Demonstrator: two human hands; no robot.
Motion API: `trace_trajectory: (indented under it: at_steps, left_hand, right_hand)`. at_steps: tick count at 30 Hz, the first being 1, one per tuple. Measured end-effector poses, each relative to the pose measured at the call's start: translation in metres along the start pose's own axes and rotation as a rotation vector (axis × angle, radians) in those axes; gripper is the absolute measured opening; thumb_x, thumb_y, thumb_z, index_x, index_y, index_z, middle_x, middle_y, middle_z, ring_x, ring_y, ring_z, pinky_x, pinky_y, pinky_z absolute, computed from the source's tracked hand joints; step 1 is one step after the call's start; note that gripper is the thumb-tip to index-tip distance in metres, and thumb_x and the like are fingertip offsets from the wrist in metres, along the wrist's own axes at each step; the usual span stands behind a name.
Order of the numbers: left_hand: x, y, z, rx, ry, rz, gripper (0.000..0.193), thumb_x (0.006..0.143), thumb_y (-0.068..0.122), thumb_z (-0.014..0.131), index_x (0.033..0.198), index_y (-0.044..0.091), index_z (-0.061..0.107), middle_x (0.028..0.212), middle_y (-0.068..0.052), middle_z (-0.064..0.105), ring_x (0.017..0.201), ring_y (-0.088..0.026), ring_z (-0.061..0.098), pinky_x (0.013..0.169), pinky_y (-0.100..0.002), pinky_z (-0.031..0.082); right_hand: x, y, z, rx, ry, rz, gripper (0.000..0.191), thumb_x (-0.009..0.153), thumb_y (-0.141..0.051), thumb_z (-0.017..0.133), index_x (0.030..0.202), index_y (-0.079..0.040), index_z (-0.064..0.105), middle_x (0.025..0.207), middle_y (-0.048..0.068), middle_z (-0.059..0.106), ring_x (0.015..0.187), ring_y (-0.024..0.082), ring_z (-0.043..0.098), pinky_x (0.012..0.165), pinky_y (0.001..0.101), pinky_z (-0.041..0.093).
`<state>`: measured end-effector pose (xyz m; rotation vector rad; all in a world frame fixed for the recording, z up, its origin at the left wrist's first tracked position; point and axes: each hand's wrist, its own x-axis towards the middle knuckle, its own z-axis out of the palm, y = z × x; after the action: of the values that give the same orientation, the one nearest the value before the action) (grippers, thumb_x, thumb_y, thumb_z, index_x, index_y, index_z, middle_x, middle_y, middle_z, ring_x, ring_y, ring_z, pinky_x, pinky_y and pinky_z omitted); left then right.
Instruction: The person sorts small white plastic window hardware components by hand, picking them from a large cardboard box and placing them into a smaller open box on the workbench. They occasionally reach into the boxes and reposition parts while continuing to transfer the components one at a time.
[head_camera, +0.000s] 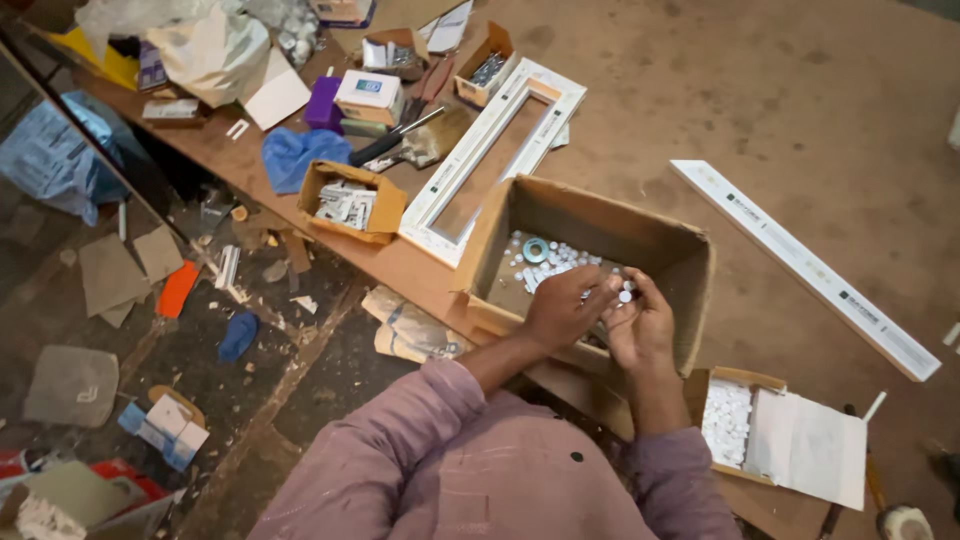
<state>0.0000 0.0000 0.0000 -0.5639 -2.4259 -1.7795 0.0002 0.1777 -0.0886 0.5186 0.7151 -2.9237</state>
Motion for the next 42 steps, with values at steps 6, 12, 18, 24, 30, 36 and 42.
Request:
trace_trajectory:
  at_steps: [6, 12, 18, 24, 30, 36, 42]
  left_hand:
    - [0.003, 0.01, 0.001, 0.033, 0.019, 0.101, 0.023, 0.092, 0.028, 0.07, 0.097, 0.006, 0.067, 0.078, -0.013, 0.063, 0.069, -0.029, 0.064, 0.062, -0.04, 0.051]
    - [0.005, 0.015, -0.006, -0.064, -0.017, 0.059, 0.017, 0.098, 0.021, 0.058, 0.093, 0.005, 0.058, 0.084, -0.016, 0.064, 0.078, -0.033, 0.068, 0.068, -0.042, 0.053]
    - [0.012, 0.024, -0.005, -0.053, -0.095, -0.056, 0.021, 0.102, 0.027, 0.054, 0.106, 0.006, 0.055, 0.085, -0.017, 0.068, 0.081, -0.035, 0.07, 0.071, -0.044, 0.054]
    - [0.026, 0.029, -0.007, 0.16, -0.185, -0.06, 0.031, 0.104, 0.04, 0.051, 0.114, 0.011, 0.057, 0.087, -0.015, 0.071, 0.085, -0.036, 0.07, 0.071, -0.048, 0.053]
    - [0.023, 0.043, -0.015, 0.325, -0.275, 0.002, 0.039, 0.1, 0.051, 0.053, 0.115, 0.016, 0.062, 0.085, -0.012, 0.072, 0.082, -0.033, 0.071, 0.069, -0.047, 0.054]
    - [0.02, 0.052, -0.022, 0.418, -0.263, 0.124, 0.043, 0.096, 0.055, 0.059, 0.109, 0.014, 0.059, 0.086, -0.01, 0.07, 0.083, -0.032, 0.072, 0.068, -0.047, 0.054]
    - [0.012, 0.047, -0.029, 0.351, -0.185, 0.165, 0.036, 0.099, 0.049, 0.058, 0.101, 0.013, 0.062, 0.088, -0.01, 0.07, 0.082, -0.033, 0.07, 0.067, -0.046, 0.054]
  right_hand:
    - [-0.006, -0.002, 0.015, -0.038, -0.082, -0.009, 0.02, 0.104, -0.02, 0.059, 0.114, -0.004, 0.066, 0.101, 0.012, 0.07, 0.092, 0.028, 0.067, 0.085, 0.0416, 0.057]
    - [-0.005, -0.003, 0.016, -0.031, -0.031, -0.036, 0.019, 0.104, -0.017, 0.057, 0.115, -0.003, 0.065, 0.102, 0.012, 0.07, 0.098, 0.026, 0.068, 0.089, 0.0399, 0.057]
    - [-0.005, -0.003, 0.02, -0.038, -0.016, -0.034, 0.022, 0.104, -0.017, 0.057, 0.117, -0.002, 0.065, 0.109, 0.012, 0.07, 0.103, 0.024, 0.068, 0.093, 0.0405, 0.057]
    - [-0.004, -0.004, 0.021, -0.067, -0.004, -0.066, 0.022, 0.102, -0.016, 0.055, 0.117, -0.001, 0.063, 0.115, 0.009, 0.07, 0.104, 0.02, 0.069, 0.094, 0.0369, 0.058]
    - [-0.008, -0.005, 0.013, 0.227, -0.127, 0.071, 0.017, 0.11, -0.014, 0.057, 0.118, -0.001, 0.065, 0.105, 0.003, 0.072, 0.085, 0.008, 0.069, 0.082, 0.0226, 0.057]
    - [-0.021, 0.007, 0.013, 0.265, -0.118, 0.033, 0.017, 0.111, -0.02, 0.051, 0.113, -0.009, 0.064, 0.084, -0.009, 0.067, 0.078, 0.002, 0.069, 0.09, 0.0295, 0.061]
    - [-0.032, 0.019, 0.028, 0.179, 0.05, -0.042, 0.021, 0.11, -0.02, 0.045, 0.113, -0.005, 0.061, 0.105, 0.001, 0.073, 0.09, 0.003, 0.069, 0.089, 0.0182, 0.058]
